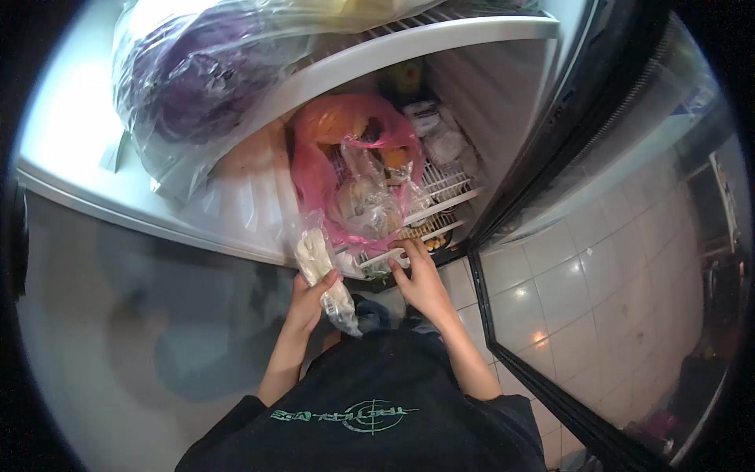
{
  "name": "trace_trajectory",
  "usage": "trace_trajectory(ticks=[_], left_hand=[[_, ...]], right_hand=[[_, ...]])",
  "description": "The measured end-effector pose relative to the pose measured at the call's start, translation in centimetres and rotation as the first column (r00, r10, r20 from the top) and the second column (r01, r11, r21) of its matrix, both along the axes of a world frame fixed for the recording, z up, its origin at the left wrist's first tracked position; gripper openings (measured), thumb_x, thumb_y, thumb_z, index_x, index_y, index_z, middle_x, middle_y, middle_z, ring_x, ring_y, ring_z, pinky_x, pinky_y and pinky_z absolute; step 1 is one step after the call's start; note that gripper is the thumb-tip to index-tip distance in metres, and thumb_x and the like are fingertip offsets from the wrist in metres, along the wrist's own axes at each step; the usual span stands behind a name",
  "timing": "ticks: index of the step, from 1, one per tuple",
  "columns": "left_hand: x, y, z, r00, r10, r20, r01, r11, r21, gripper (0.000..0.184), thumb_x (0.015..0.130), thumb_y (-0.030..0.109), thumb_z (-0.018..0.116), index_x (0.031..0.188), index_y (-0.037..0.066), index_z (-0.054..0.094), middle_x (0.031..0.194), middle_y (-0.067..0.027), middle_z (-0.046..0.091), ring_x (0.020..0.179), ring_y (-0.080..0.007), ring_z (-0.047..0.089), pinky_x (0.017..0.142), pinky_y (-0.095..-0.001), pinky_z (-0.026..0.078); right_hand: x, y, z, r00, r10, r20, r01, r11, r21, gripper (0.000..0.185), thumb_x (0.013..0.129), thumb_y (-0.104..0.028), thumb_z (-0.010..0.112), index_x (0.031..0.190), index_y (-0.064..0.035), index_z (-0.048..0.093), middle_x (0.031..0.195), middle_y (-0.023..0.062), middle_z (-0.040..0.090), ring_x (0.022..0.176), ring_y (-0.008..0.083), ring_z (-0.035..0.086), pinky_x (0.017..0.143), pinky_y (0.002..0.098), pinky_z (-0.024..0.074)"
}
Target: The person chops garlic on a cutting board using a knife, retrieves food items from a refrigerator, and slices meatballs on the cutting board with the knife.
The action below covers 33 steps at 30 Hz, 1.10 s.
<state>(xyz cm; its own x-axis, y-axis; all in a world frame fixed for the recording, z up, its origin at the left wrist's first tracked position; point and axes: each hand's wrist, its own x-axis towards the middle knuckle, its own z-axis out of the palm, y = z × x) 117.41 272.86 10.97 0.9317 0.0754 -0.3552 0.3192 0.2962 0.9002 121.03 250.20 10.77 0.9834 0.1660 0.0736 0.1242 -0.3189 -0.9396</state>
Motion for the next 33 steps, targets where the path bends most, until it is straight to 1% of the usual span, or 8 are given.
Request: trace_trajectory(ticks=[6,8,11,12,15,22,28,33], left_hand=[[-0.4,-0.6,2.0,0.995,-0.075,0.067,0.046,0.932,0.360,0.036,0.083,0.011,0.076,0.115,-0.001,0.063,0.097,-0.0035,0.068,0.085,-0.0104,0.061,0.076,-0.0279,0.050],[-0.5,-1.3,3.6,0.987,-0.143,0.068,0.114,0.939,0.323,0.039,0.085,0.013,0.075,0.119,0.000,0.060,0.101,-0.0038,0.066,0.089,-0.0103,0.060,0.078,-0.0278,0.050],[-0.8,-2.4,4.2,0.963,-0.243,0.115,0.202,0.935,0.290,0.044,0.089,0.016,0.071,0.126,0.000,0.054,0.108,-0.0043,0.063,0.096,-0.0099,0.058,0.082,-0.0274,0.049],[-0.9,-2.7,4.3,0.950,-0.271,0.155,0.217,0.930,0.297,0.045,0.091,0.018,0.069,0.129,0.001,0.051,0.111,-0.0044,0.061,0.100,-0.0095,0.057,0.084,-0.0272,0.048],[-1.2,-2.7,4.0,0.969,-0.245,0.034,0.237,0.958,0.159,0.041,0.095,0.020,0.065,0.128,0.001,0.051,0.112,-0.0047,0.060,0.101,-0.0087,0.056,0.087,-0.0270,0.047],[-1.0,-1.3,2.6,0.956,-0.293,0.015,0.280,0.926,0.253,0.029,0.094,0.017,0.065,0.117,-0.001,0.060,0.100,-0.0027,0.066,0.090,-0.0067,0.059,0.080,-0.0260,0.048],[-1.6,-2.3,2.8,0.976,-0.217,0.021,0.213,0.971,0.112,0.026,0.093,0.016,0.067,0.112,-0.002,0.063,0.098,-0.0035,0.068,0.087,-0.0064,0.060,0.077,-0.0245,0.048],[-2.2,-3.3,2.7,0.997,-0.076,0.019,0.076,0.997,0.012,0.030,0.092,0.016,0.068,0.115,-0.001,0.061,0.099,-0.0042,0.068,0.088,-0.0077,0.061,0.080,-0.0252,0.049]], right_hand=[[-0.6,0.8,0.8,0.995,0.104,-0.010,-0.103,0.992,0.071,0.030,0.090,-0.011,0.064,0.118,-0.0016,0.056,0.115,0.0132,0.057,0.096,0.0241,0.060,0.076,0.0325,0.0503],[-1.1,1.6,1.5,0.982,0.189,-0.002,-0.181,0.942,0.282,0.033,0.088,-0.011,0.067,0.118,-0.0004,0.056,0.113,0.0110,0.060,0.090,0.0191,0.062,0.075,0.0300,0.0495],[-1.5,2.8,1.7,0.969,0.241,-0.057,-0.208,0.916,0.343,0.033,0.089,-0.011,0.068,0.118,0.0000,0.056,0.106,0.0099,0.063,0.087,0.0140,0.063,0.076,0.0272,0.0493],[-1.6,3.2,1.3,0.934,0.281,-0.221,-0.146,0.863,0.484,0.031,0.092,-0.012,0.066,0.118,0.0003,0.056,0.099,0.0071,0.065,0.087,0.0108,0.063,0.078,0.0259,0.0497],[-1.5,3.8,1.0,0.899,0.305,-0.315,-0.046,0.780,0.625,0.029,0.094,-0.012,0.064,0.118,0.0017,0.056,0.100,0.0057,0.066,0.091,0.0092,0.062,0.081,0.0254,0.0495],[-1.5,2.7,0.5,0.895,0.267,-0.358,0.049,0.738,0.673,0.029,0.096,-0.014,0.062,0.119,0.0031,0.058,0.106,0.0062,0.067,0.095,0.0094,0.061,0.084,0.0252,0.0482],[-2.3,2.4,1.2,0.830,0.380,-0.410,0.111,0.607,0.787,0.033,0.097,-0.020,0.061,0.124,-0.0002,0.055,0.112,0.0055,0.064,0.099,0.0092,0.059,0.084,0.0271,0.0478],[-3.5,1.7,-0.4,0.812,0.436,-0.388,-0.053,0.718,0.694,0.028,0.097,-0.018,0.061,0.119,-0.0013,0.056,0.110,0.0047,0.064,0.099,0.0093,0.059,0.085,0.0260,0.0470]])
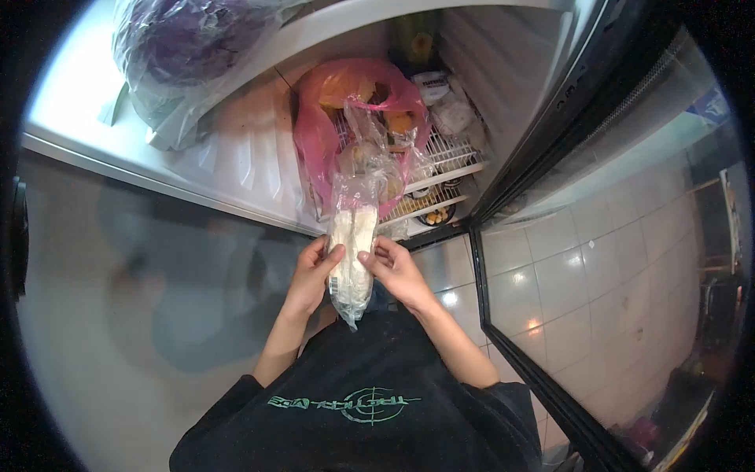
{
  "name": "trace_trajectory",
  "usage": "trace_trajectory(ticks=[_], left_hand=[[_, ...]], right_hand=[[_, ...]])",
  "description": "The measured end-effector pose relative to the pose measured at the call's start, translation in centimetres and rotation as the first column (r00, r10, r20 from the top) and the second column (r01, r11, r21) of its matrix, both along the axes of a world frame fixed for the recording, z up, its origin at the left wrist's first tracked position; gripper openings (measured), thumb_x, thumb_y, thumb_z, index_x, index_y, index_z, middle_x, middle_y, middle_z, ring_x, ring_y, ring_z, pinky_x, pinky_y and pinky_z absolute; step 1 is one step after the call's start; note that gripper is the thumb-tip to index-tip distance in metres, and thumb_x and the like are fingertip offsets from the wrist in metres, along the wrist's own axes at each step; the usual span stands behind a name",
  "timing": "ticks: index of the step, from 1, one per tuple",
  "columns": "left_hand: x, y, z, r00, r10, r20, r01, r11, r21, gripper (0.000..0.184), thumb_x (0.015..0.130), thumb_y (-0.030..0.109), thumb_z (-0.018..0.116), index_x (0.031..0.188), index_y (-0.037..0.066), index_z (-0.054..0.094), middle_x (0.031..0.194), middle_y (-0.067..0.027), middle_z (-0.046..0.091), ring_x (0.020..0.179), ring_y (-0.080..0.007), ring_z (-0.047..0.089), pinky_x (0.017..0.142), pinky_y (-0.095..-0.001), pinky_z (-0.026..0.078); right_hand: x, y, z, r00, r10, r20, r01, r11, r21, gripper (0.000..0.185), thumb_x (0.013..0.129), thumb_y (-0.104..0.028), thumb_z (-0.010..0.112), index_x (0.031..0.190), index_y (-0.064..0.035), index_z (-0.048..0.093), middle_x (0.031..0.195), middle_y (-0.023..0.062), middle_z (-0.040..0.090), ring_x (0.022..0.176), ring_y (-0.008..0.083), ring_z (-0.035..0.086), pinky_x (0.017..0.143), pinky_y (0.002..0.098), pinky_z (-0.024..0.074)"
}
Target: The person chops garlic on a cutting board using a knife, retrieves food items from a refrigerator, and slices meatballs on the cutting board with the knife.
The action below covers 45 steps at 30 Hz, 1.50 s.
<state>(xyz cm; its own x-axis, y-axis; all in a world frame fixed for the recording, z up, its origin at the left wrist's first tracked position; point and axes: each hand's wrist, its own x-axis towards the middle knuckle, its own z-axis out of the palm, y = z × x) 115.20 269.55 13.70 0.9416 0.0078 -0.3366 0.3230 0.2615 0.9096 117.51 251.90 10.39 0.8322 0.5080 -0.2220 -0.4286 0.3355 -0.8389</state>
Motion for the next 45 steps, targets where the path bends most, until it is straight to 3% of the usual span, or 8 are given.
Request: trace_trajectory(ticks=[11,15,22,28,32,35,42,45], left_hand=[[-4.3,-0.6,-0.2,0.958,-0.269,-0.101,0.280,0.953,0.118,0.036,0.088,0.015,0.072,0.117,-0.002,0.061,0.105,-0.0051,0.067,0.094,-0.0104,0.063,0.084,-0.0273,0.050],[-6.5,-0.2,-1.0,0.960,-0.279,-0.006,0.278,0.959,-0.047,0.042,0.086,0.016,0.075,0.121,-0.001,0.058,0.113,-0.0054,0.065,0.102,-0.0121,0.062,0.087,-0.0282,0.049],[-12.4,0.6,-3.1,0.975,-0.205,-0.091,0.177,0.952,-0.250,0.037,0.088,0.011,0.071,0.120,0.000,0.057,0.111,-0.0072,0.066,0.102,-0.0158,0.063,0.088,-0.0339,0.051],[-18.5,0.8,-6.2,0.993,-0.076,-0.091,0.030,0.905,-0.425,0.040,0.095,0.010,0.061,0.129,-0.001,0.043,0.114,-0.0177,0.063,0.105,-0.0295,0.063,0.092,-0.0433,0.053],[-21.6,1.8,-7.9,0.981,-0.047,-0.188,-0.047,0.882,-0.468,0.031,0.093,0.014,0.064,0.120,0.003,0.051,0.098,-0.0113,0.062,0.090,-0.0232,0.063,0.080,-0.0381,0.055],[-24.1,1.6,-7.1,0.977,-0.023,-0.214,-0.077,0.892,-0.446,0.023,0.091,0.016,0.067,0.106,0.008,0.052,0.084,-0.0033,0.055,0.074,-0.0165,0.057,0.066,-0.0326,0.051],[-27.5,4.9,-6.2,0.981,-0.147,-0.127,0.100,0.943,-0.319,0.021,0.089,0.016,0.068,0.090,0.013,0.048,0.067,0.0039,0.043,0.055,-0.0079,0.044,0.053,-0.0249,0.039],[-28.0,5.7,-5.2,0.992,-0.078,-0.100,0.031,0.915,-0.403,0.020,0.090,0.016,0.064,0.085,0.013,0.046,0.063,0.0040,0.041,0.053,-0.0073,0.042,0.051,-0.0238,0.035]], right_hand=[[-4.4,-1.0,-0.1,0.977,-0.154,0.149,0.166,0.983,-0.071,0.016,0.096,-0.019,0.063,0.097,-0.0032,0.059,0.089,-0.0026,0.060,0.085,0.0051,0.054,0.076,0.0227,0.0444],[-7.4,-0.3,0.0,0.878,-0.177,0.445,0.307,0.921,-0.240,0.016,0.094,-0.018,0.064,0.100,-0.0035,0.059,0.088,0.0002,0.050,0.079,0.0088,0.050,0.070,0.0237,0.0422],[-15.5,-1.4,1.3,0.809,-0.307,0.502,0.521,0.770,-0.368,0.018,0.096,-0.014,0.058,0.109,-0.0026,0.059,0.098,0.0088,0.050,0.090,0.0179,0.053,0.079,0.0294,0.0454],[-25.2,-10.1,4.2,0.444,-0.481,0.756,0.896,0.247,-0.369,0.012,0.095,-0.007,0.053,0.104,-0.0009,0.058,0.101,0.0110,0.052,0.098,0.0209,0.052,0.086,0.0310,0.0432],[-31.8,-15.9,7.7,0.044,-0.180,0.983,0.951,-0.293,-0.096,0.012,0.096,-0.005,0.049,0.105,0.0008,0.055,0.104,0.0124,0.052,0.103,0.0242,0.050,0.092,0.0352,0.0412],[-34.4,-19.8,9.6,-0.062,-0.209,0.976,0.850,-0.523,-0.058,0.030,0.099,-0.010,0.049,0.126,0.0019,0.045,0.120,0.0157,0.051,0.117,0.0266,0.049,0.098,0.0374,0.0406],[-30.4,-28.5,3.8,0.042,-0.793,0.607,0.995,-0.023,-0.098,0.077,0.099,-0.055,0.041,0.152,-0.0033,0.019,0.158,0.0178,0.019,0.145,0.0289,0.021,0.116,0.0419,0.0207],[-30.3,-28.8,4.4,0.100,-0.779,0.619,0.980,-0.032,-0.198,0.086,0.097,-0.063,0.037,0.155,-0.0069,0.008,0.159,0.0122,0.020,0.146,0.0262,0.018,0.116,0.0404,0.0171]])
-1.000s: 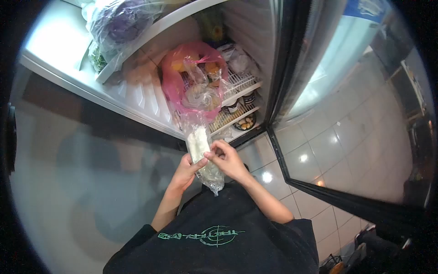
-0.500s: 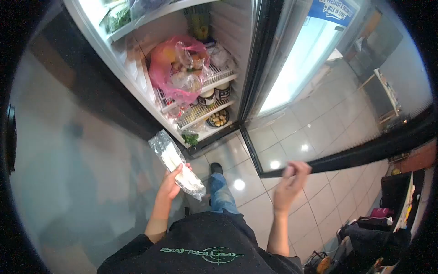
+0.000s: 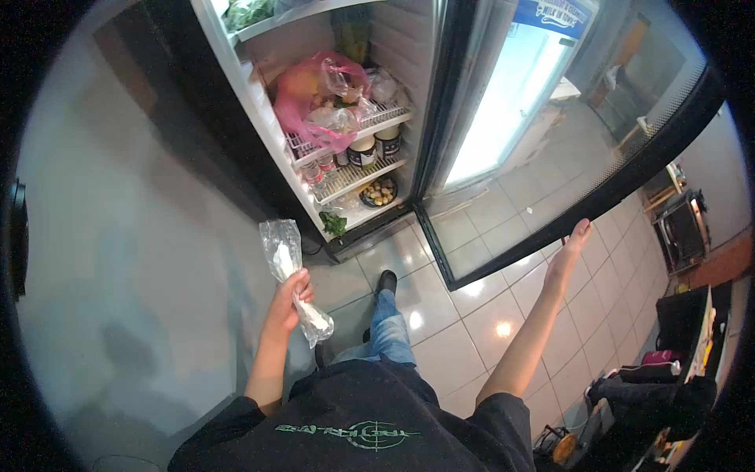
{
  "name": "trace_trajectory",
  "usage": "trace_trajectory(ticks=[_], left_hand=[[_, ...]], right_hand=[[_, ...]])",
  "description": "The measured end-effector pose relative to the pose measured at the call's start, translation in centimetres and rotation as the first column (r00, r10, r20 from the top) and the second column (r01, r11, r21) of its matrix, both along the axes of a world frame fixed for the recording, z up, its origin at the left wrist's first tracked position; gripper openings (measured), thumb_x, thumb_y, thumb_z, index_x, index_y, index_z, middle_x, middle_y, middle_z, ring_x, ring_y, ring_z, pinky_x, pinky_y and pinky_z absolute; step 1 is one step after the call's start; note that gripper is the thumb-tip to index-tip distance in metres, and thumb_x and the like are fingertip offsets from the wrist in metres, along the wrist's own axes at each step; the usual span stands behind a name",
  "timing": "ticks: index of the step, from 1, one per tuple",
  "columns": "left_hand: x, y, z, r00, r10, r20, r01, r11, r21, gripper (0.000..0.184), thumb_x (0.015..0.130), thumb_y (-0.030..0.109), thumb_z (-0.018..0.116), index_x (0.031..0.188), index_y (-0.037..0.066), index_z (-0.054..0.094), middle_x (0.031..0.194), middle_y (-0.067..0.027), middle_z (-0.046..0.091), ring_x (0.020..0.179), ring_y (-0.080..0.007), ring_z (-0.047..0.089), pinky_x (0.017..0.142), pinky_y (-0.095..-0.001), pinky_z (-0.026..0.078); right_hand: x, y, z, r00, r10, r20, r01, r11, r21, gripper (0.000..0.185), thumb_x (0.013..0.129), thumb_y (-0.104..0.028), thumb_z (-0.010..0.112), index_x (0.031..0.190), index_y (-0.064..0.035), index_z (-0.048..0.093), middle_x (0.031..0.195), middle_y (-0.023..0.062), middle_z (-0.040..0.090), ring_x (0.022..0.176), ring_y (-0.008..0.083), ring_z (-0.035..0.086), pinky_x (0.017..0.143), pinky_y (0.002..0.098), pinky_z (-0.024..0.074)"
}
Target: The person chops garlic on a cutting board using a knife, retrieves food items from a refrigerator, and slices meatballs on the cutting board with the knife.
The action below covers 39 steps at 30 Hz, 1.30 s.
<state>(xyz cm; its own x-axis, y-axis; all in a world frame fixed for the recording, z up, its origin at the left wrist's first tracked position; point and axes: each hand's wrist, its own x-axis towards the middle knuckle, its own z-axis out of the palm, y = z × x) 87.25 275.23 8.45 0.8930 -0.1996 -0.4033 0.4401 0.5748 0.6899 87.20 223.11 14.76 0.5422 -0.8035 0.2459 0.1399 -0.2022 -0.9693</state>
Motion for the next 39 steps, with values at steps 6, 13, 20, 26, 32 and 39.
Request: trace_trajectory(ticks=[6,13,20,26,32,39], left_hand=[[-0.7,-0.5,4.9,0.978,0.021,0.208,-0.008,0.998,-0.065,0.022,0.094,0.020,0.057,0.079,0.014,0.042,0.062,0.0041,0.036,0.053,-0.0068,0.039,0.051,-0.0237,0.033],[-2.1,-0.8,8.9,0.950,0.050,0.308,-0.013,0.993,-0.120,0.017,0.095,0.020,0.054,0.085,0.011,0.045,0.064,0.0025,0.037,0.056,-0.0068,0.038,0.053,-0.0234,0.032],[-4.5,-1.5,12.6,0.883,0.146,0.446,-0.110,0.988,-0.106,0.012,0.095,0.015,0.055,0.089,0.008,0.048,0.065,0.0007,0.038,0.056,-0.0083,0.039,0.053,-0.0244,0.033],[-4.8,-1.3,13.0,0.828,0.231,0.510,-0.222,0.972,-0.079,0.012,0.095,0.013,0.054,0.088,0.007,0.047,0.068,0.0004,0.039,0.056,-0.0088,0.039,0.054,-0.0254,0.034],[-5.6,-0.8,14.9,0.771,0.279,0.572,-0.312,0.949,-0.042,0.018,0.096,0.013,0.052,0.082,0.009,0.042,0.067,0.0002,0.037,0.056,-0.0089,0.038,0.054,-0.0255,0.033],[-5.7,-1.2,14.9,0.752,0.308,0.582,-0.378,0.926,-0.002,0.017,0.097,0.014,0.051,0.083,0.009,0.042,0.066,-0.0003,0.036,0.055,-0.0092,0.038,0.055,-0.0258,0.033]], right_hand=[[-0.6,1.6,-1.9,0.999,-0.029,0.019,0.030,0.995,-0.097,0.077,0.099,-0.060,0.036,0.153,-0.0063,0.021,0.153,0.0123,0.031,0.136,0.0255,0.034,0.108,0.0392,0.0302],[-2.4,11.1,-2.1,0.997,0.072,0.004,-0.067,0.948,-0.312,0.036,0.104,-0.027,0.044,0.130,-0.0015,0.041,0.107,0.0079,0.052,0.097,0.0165,0.051,0.088,0.0294,0.0420],[-1.4,20.0,0.6,0.956,0.259,-0.139,-0.293,0.828,-0.479,0.052,0.086,0.001,0.065,0.132,-0.0034,0.042,0.116,0.0136,0.052,0.102,0.0208,0.056,0.081,0.0337,0.0485],[3.0,25.8,2.6,0.918,0.386,0.095,-0.178,0.612,-0.771,0.069,0.073,-0.004,0.077,0.133,-0.0104,0.044,0.128,0.0177,0.043,0.113,0.0342,0.051,0.091,0.0411,0.0460],[9.3,32.6,3.1,0.811,0.498,0.308,0.003,0.523,-0.852,0.068,0.070,-0.002,0.075,0.132,-0.0202,0.053,0.136,0.0161,0.040,0.130,0.0383,0.040,0.104,0.0473,0.0387],[15.2,38.6,-0.2,0.869,0.470,0.157,-0.076,0.439,-0.895,0.078,0.072,-0.010,0.069,0.142,-0.0329,0.045,0.152,0.0127,0.030,0.139,0.0395,0.030,0.105,0.0516,0.0345]])
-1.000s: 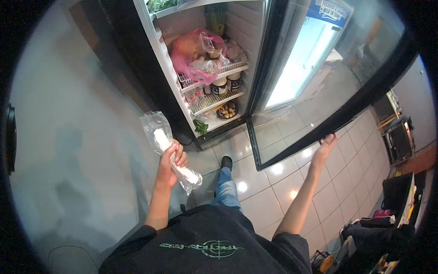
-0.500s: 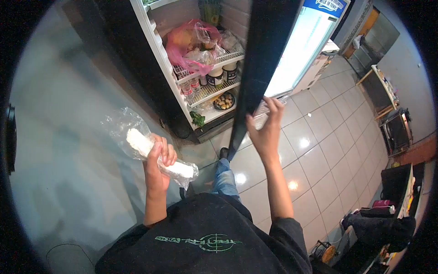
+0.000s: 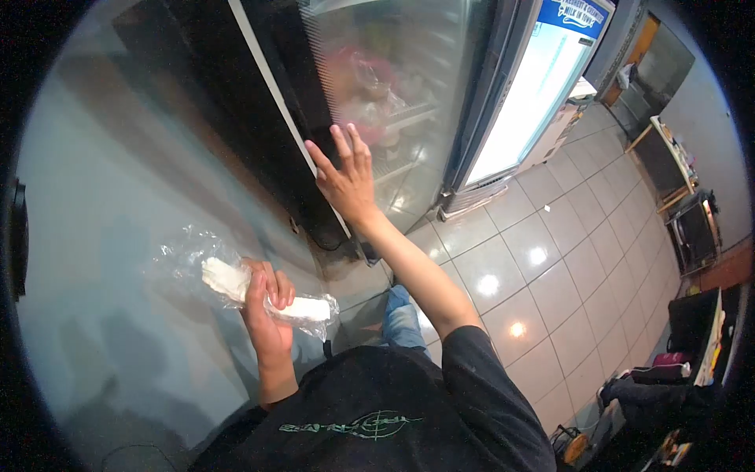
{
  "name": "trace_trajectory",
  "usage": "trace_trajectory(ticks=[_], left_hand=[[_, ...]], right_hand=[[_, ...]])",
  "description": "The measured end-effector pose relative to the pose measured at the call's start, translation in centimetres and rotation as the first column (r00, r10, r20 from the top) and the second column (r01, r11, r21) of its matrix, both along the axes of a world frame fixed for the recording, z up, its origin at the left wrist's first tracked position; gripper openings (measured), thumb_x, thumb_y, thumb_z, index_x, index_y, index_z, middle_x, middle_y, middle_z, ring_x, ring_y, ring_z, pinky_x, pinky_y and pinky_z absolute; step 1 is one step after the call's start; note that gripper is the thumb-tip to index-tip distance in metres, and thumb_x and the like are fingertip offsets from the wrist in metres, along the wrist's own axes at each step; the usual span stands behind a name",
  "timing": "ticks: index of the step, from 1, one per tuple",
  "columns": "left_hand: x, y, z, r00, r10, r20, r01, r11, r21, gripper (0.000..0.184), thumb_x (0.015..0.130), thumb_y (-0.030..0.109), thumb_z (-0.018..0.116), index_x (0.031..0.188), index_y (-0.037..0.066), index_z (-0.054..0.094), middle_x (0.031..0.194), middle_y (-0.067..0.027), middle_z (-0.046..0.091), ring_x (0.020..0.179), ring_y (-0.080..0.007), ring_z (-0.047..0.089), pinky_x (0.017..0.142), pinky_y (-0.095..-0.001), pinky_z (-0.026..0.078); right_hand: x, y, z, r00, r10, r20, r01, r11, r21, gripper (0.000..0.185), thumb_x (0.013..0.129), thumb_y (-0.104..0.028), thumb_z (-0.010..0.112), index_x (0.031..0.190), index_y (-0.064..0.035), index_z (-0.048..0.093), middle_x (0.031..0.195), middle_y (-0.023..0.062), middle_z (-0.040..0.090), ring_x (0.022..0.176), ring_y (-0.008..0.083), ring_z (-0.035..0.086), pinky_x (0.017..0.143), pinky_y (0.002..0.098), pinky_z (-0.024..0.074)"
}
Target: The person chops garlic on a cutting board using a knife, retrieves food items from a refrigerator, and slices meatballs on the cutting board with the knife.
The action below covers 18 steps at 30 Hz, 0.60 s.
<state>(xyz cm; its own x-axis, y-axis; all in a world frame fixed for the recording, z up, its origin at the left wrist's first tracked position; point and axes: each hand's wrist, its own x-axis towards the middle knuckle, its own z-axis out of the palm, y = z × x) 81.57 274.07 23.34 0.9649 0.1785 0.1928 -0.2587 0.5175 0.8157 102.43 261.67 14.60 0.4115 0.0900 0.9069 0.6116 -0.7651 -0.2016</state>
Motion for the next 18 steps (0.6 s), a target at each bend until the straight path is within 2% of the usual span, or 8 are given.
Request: trace_trajectory(ticks=[4,7,11,13,14,16,18], left_hand=[[0.2,0.0,-1.3,0.999,0.043,-0.026,-0.043,0.999,-0.021,0.015,0.097,0.014,0.051,0.085,0.008,0.043,0.066,-0.0004,0.036,0.055,-0.0092,0.038,0.055,-0.0257,0.034],[0.3,0.1,-1.9,0.997,0.067,-0.027,-0.068,0.997,-0.027,0.013,0.097,0.013,0.050,0.086,0.008,0.044,0.066,-0.0003,0.037,0.056,-0.0092,0.038,0.055,-0.0257,0.034],[0.4,0.1,-2.5,0.990,0.127,-0.055,-0.127,0.992,-0.005,0.012,0.097,0.012,0.050,0.087,0.008,0.043,0.067,-0.0003,0.036,0.056,-0.0092,0.038,0.055,-0.0259,0.034],[0.4,0.1,-2.6,0.987,0.146,-0.069,-0.145,0.989,0.011,0.013,0.097,0.012,0.050,0.087,0.008,0.043,0.067,-0.0002,0.036,0.056,-0.0092,0.037,0.055,-0.0260,0.033],[0.5,0.2,-2.7,0.984,0.162,-0.077,-0.160,0.987,0.033,0.013,0.097,0.012,0.049,0.086,0.008,0.043,0.067,-0.0002,0.035,0.056,-0.0092,0.037,0.055,-0.0260,0.033],[0.4,0.3,-3.4,0.982,0.165,-0.091,-0.162,0.986,0.037,0.011,0.097,0.011,0.050,0.088,0.008,0.044,0.068,0.0000,0.037,0.057,-0.0092,0.037,0.055,-0.0260,0.034],[0.4,0.3,-4.3,0.982,0.159,-0.104,-0.155,0.987,0.045,0.010,0.097,0.011,0.050,0.089,0.008,0.045,0.068,0.0001,0.038,0.058,-0.0091,0.038,0.055,-0.0260,0.034]], right_hand=[[2.7,2.6,-0.6,0.994,-0.073,-0.080,0.071,0.997,-0.027,0.080,0.074,-0.014,0.070,0.145,-0.0361,0.041,0.154,0.0096,0.029,0.140,0.0369,0.029,0.105,0.0519,0.0336],[4.7,3.6,-0.8,0.982,-0.129,-0.141,0.112,0.987,-0.119,0.077,0.080,-0.013,0.065,0.146,-0.0413,0.038,0.156,0.0086,0.027,0.141,0.0359,0.029,0.105,0.0546,0.0337],[6.6,3.9,-1.9,0.963,-0.178,-0.202,0.129,0.964,-0.233,0.078,0.080,-0.012,0.064,0.148,-0.0394,0.035,0.157,0.0098,0.025,0.141,0.0370,0.029,0.104,0.0563,0.0347],[6.3,3.4,-1.8,0.955,-0.053,-0.291,-0.004,0.981,-0.193,0.078,0.081,-0.009,0.062,0.149,-0.0328,0.034,0.158,0.0107,0.023,0.140,0.0387,0.030,0.105,0.0558,0.0357],[5.9,3.1,-1.8,0.955,-0.052,-0.291,-0.006,0.981,-0.196,0.078,0.081,-0.009,0.062,0.149,-0.0328,0.034,0.158,0.0107,0.023,0.140,0.0387,0.030,0.105,0.0558,0.0357],[4.3,2.0,-2.4,0.917,0.070,-0.392,-0.140,0.978,-0.152,0.069,0.081,-0.009,0.062,0.145,-0.0230,0.041,0.157,0.0130,0.024,0.138,0.0400,0.032,0.105,0.0523,0.0376],[2.3,0.6,-6.1,0.799,0.281,-0.531,-0.283,0.956,0.080,0.055,0.081,-0.011,0.061,0.135,-0.0156,0.050,0.150,0.0175,0.031,0.126,0.0442,0.043,0.100,0.0498,0.0426]])
